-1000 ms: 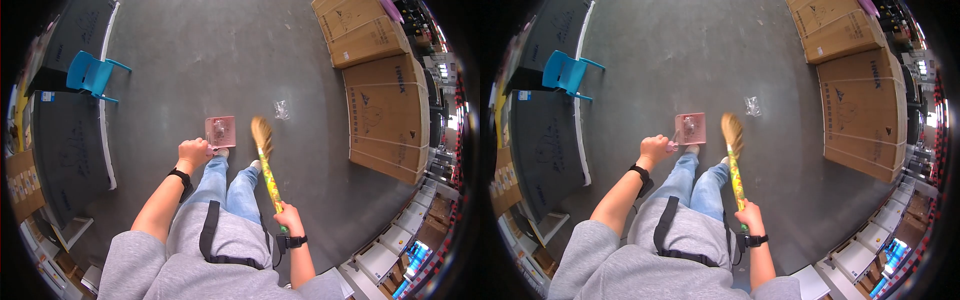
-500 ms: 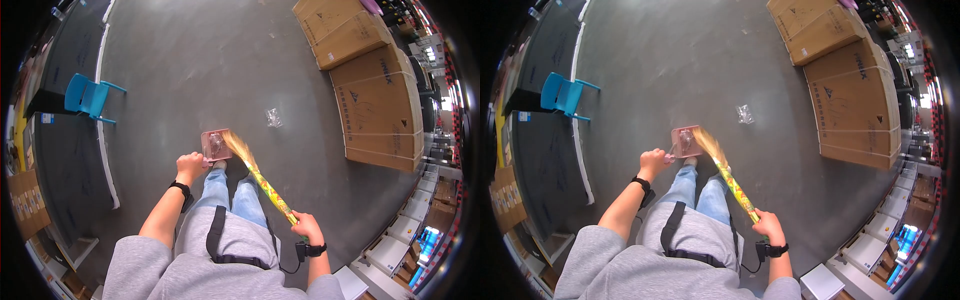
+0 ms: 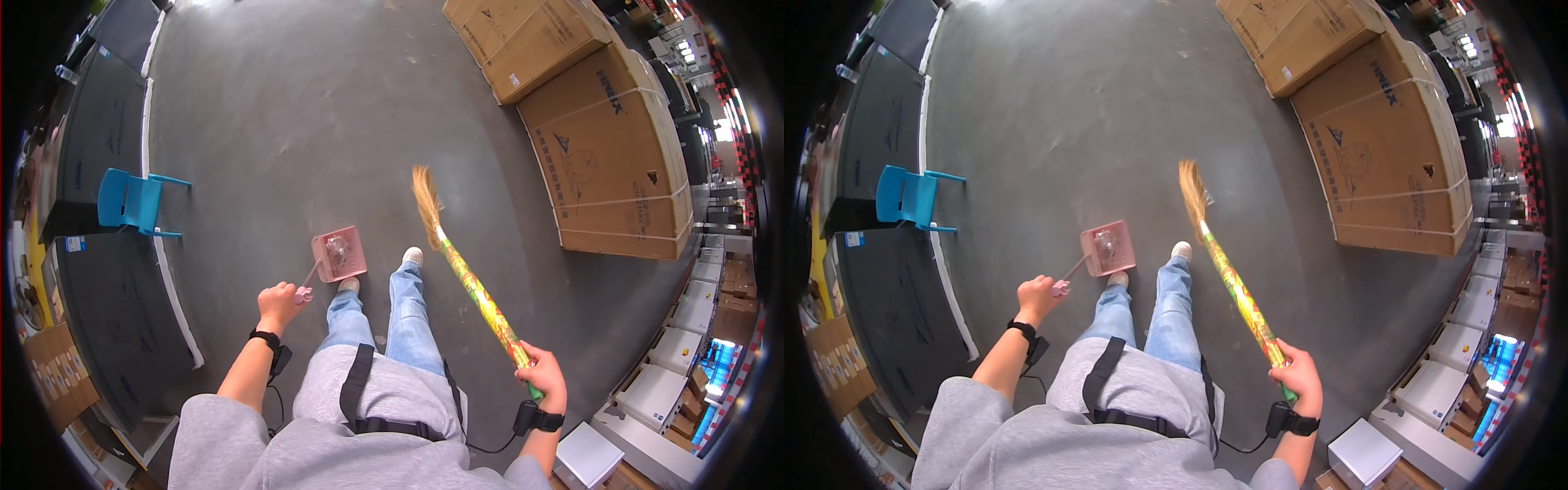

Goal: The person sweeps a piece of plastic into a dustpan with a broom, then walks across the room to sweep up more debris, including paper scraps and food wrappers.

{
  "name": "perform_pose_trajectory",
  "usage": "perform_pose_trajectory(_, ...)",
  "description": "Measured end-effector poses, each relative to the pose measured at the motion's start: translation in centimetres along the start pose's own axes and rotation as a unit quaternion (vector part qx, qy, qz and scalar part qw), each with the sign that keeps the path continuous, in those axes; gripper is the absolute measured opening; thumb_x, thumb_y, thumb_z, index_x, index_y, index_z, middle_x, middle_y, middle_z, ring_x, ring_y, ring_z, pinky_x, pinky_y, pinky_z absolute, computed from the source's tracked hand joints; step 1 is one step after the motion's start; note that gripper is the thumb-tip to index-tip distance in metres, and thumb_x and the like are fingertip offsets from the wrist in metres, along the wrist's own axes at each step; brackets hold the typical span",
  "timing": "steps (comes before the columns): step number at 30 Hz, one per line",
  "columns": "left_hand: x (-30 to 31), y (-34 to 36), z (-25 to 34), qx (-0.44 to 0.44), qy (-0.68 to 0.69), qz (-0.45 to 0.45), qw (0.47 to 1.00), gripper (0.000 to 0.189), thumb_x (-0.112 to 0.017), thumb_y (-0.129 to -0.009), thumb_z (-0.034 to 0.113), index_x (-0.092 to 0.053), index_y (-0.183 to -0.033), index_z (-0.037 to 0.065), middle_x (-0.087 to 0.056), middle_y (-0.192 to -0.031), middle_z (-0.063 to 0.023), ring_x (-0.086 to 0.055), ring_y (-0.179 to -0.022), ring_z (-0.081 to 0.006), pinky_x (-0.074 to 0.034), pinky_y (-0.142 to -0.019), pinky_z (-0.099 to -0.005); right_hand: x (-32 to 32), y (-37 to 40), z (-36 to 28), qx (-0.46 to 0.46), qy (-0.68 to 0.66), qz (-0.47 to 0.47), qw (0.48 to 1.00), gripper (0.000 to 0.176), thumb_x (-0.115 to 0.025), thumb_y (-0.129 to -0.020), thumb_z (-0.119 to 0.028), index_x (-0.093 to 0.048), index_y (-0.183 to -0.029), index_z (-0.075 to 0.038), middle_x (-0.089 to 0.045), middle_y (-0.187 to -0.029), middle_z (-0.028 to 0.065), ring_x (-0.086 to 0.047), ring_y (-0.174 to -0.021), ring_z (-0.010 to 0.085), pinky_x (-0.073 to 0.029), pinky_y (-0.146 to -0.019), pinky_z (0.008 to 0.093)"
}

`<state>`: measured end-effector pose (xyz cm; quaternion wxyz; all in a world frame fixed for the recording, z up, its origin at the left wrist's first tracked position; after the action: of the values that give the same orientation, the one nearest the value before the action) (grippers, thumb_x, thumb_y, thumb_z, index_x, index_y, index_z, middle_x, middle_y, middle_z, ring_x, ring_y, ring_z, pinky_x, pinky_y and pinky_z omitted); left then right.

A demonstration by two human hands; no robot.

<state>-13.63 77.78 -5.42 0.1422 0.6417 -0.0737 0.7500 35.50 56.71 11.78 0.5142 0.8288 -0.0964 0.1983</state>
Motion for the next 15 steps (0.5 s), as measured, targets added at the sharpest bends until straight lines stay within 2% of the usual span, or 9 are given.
perform_pose_trajectory(1, 0.2, 0.1, -0.1, 0.003, 0.010, 0.006, 1.000, 0.034, -0.074, -0.064, 0.044, -0.058, -0.059, 0.014, -0.056, -0.060, -0.0027, -0.061, -0.054, -0.0247, -0.046, -0.051, -0.0374, 1.3, -1.2, -0.3, 0.014, 0.006, 0.007, 1.000, 0.072, -0.064, -0.063, 0.009, -0.050, -0.133, -0.004, -0.063, -0.082, 0.0035, -0.057, -0.061, 0.0100, -0.049, -0.056, 0.0271)
perform_pose_trajectory(4, 0.6, 0.1, -0.1, 0.011, 0.012, -0.009, 1.000, 0.035, -0.076, -0.062, 0.044, -0.058, -0.059, 0.014, -0.056, -0.061, -0.0031, -0.061, -0.055, -0.0253, -0.046, -0.051, -0.0372, 5.2, -5.9, -1.2, 0.047, 0.010, 0.024, 0.999, 0.072, -0.064, -0.062, 0.008, -0.051, -0.132, -0.003, -0.062, -0.081, 0.0040, -0.057, -0.060, 0.0091, -0.048, -0.055, 0.0264)
perform_pose_trajectory(8, 2.0, -0.1, 0.4, 0.077, 0.008, -0.017, 0.997, 0.033, -0.078, -0.060, 0.039, -0.058, -0.059, 0.013, -0.056, -0.062, -0.0029, -0.060, -0.055, -0.0264, -0.047, -0.050, -0.0386, 10.4, -12.2, -3.7, 0.066, 0.058, 0.044, 0.995, 0.071, -0.065, -0.061, 0.007, -0.052, -0.130, 0.000, -0.063, -0.080, 0.0061, -0.058, -0.059, 0.0111, -0.049, -0.056, 0.0275)
perform_pose_trajectory(10, 3.1, -0.6, 1.7, 0.101, -0.001, -0.013, 0.995, 0.033, -0.079, -0.059, 0.037, -0.056, -0.058, 0.012, -0.056, -0.063, -0.0029, -0.059, -0.055, -0.0269, -0.047, -0.049, -0.0389, 12.6, -16.0, -4.5, 0.071, 0.046, 0.053, 0.995, 0.071, -0.061, -0.061, 0.011, -0.051, -0.130, 0.002, -0.062, -0.078, 0.0039, -0.056, -0.057, 0.0103, -0.046, -0.051, 0.0267)
perform_pose_trajectory(15, 4.5, -2.0, 4.2, 0.147, -0.005, 0.002, 0.989, 0.034, -0.079, -0.058, 0.034, -0.054, -0.058, 0.011, -0.055, -0.062, -0.0033, -0.058, -0.055, -0.0273, -0.046, -0.049, -0.0391, 14.4, -27.4, -5.1, 0.080, 0.190, 0.115, 0.972, 0.064, -0.066, -0.061, -0.001, -0.057, -0.124, -0.003, -0.066, -0.076, 0.0094, -0.063, -0.061, 0.0154, -0.050, -0.057, 0.0297)
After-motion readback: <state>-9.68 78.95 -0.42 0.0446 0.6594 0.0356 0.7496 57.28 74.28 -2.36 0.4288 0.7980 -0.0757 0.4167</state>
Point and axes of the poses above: each hand's wrist, its own y-axis away from the middle knuckle, its own x-axis out of the back of the hand, z = x × y, the point moved 10 cm from there along -y, towards the middle knuckle
